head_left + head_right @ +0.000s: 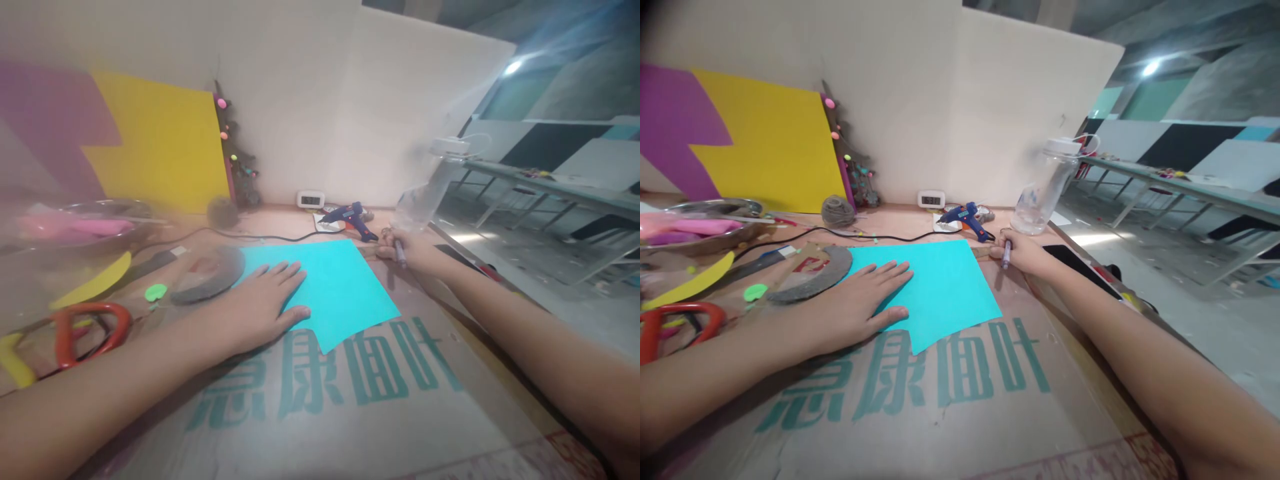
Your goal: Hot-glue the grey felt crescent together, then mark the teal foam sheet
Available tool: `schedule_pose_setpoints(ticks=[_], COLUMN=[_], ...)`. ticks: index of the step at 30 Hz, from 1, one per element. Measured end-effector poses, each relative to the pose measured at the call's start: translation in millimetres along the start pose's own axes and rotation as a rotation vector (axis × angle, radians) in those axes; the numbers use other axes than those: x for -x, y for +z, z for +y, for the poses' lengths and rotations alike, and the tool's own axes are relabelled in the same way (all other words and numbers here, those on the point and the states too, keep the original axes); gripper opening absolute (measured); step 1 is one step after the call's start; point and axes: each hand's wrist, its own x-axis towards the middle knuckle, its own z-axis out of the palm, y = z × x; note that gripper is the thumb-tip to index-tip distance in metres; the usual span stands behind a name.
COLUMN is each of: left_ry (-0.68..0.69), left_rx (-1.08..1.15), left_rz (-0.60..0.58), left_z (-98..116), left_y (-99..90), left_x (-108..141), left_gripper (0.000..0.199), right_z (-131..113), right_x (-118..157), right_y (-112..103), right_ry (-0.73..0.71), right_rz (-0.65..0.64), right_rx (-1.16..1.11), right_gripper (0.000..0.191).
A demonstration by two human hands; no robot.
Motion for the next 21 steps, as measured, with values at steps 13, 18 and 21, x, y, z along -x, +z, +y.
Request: schedule_pose_setpoints(ticks=[13, 18, 21], left_ry=[-0.193, -0.185, -0.15], left_rx=[-0.193, -0.209, -0.217], left_rz=[0.183, 0.19, 0.225], left_z=[-54.0, -48.3, -49.4], left_y=[-4.7, -2.0, -2.2], left_x=[-9.1, -8.2, -9.2], left_gripper=[0.063, 0.061, 0.061], right_z=[-54.9, -109.5, -127.5], right_x=[20.0, 60.0, 77.6], right_y=[0.5, 26.8, 45.5], right_ry=[-0.182, -0.077, 0.038], right_rz=[-0.021, -0.287, -0.347], right_rx=[0.135, -0.225, -0.362], right_gripper=[0.051, 0.05, 0.012])
